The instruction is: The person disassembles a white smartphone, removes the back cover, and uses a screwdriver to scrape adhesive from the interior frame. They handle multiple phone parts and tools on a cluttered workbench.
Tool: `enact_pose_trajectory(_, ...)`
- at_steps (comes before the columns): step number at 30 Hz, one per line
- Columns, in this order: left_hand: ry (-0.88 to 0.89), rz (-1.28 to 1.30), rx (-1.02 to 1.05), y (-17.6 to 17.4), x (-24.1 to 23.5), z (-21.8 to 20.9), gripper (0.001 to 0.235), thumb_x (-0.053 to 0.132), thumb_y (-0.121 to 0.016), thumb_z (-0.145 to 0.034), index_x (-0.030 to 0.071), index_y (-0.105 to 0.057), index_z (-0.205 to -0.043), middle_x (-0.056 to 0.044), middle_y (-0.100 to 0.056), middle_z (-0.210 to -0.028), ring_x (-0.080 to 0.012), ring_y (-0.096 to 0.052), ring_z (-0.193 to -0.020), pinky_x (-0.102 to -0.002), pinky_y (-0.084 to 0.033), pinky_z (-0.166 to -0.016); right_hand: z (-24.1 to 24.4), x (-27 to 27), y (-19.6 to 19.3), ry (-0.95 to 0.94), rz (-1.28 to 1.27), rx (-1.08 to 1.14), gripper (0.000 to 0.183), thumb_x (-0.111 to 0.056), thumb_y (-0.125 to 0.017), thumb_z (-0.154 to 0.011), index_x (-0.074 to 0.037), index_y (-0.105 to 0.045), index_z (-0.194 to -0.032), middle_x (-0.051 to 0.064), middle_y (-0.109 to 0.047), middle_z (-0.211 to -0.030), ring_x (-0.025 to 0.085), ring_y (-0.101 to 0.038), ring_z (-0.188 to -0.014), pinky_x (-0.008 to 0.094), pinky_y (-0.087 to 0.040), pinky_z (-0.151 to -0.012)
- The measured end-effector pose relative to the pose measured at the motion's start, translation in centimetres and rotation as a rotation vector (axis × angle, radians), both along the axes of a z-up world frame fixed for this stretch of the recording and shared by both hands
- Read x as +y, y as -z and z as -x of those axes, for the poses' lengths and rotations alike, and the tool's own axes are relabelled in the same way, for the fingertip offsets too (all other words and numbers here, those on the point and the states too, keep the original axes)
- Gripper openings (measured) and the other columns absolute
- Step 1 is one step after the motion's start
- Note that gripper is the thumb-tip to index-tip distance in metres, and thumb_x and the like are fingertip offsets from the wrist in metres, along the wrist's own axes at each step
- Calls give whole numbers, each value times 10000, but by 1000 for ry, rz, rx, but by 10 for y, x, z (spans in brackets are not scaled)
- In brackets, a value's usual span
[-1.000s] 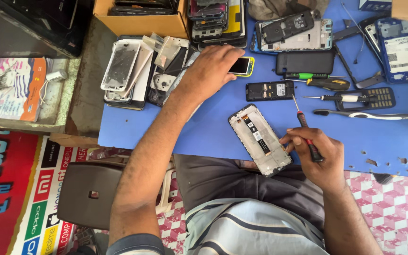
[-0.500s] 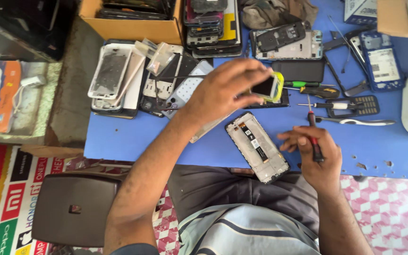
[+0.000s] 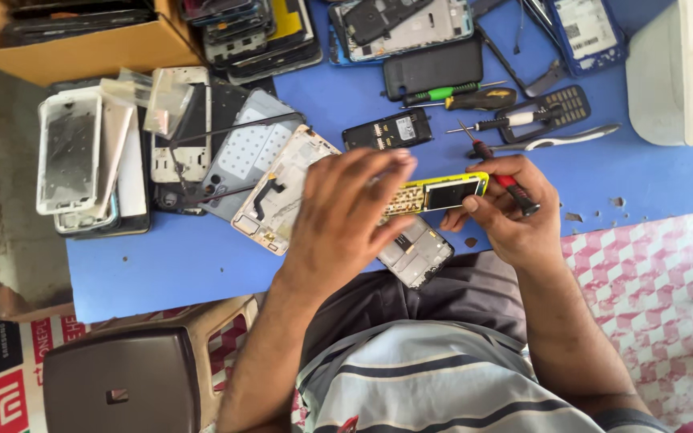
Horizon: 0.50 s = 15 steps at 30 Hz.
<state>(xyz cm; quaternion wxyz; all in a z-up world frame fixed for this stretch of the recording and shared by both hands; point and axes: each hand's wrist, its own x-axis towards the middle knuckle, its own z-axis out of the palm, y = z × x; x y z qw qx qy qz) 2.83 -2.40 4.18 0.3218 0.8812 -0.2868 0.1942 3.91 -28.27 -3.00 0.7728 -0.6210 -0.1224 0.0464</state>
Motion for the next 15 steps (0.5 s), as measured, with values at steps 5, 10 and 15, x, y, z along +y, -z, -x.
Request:
enact_pose_trajectory(5, -65, 245, 196, 17, 2, 16, 629, 175, -880, -872, 79, -569, -1410, -97, -648, -1332, -280, -658, -1188, -396, -551, -1028, -1, 2, -3, -43, -40, -5, 305, 42, -637, -1015, 61, -499, -1286, 216, -698, -980, 266, -743, -818, 369, -639, -723)
enact_pose_trajectory(10, -12, 260, 189, 28, -1, 21, 628, 163, -875, -855, 62, -566, -1393, -101, -663, -1301, -298, -678, -1172, -410, -553, -1013, -3, 4, -6, -40, -72, 1, 295, 35, -640, -1032, 69, -520, -1299, 207, -696, -951, 242, -723, -764, 333, -612, -689)
enact_pose_trajectory(15, -13, 166, 119, 34, 0, 24, 642, 252, -874, -874, 95, -544, -1402, -66, -636, -1322, -267, -658, -1172, -413, -542, -1008, 2, 1, -2, -31, -62, -17, 251, 29, -648, -1049, 79, -535, -1268, 197, -701, -931, 223, -717, -746, 301, -594, -676)
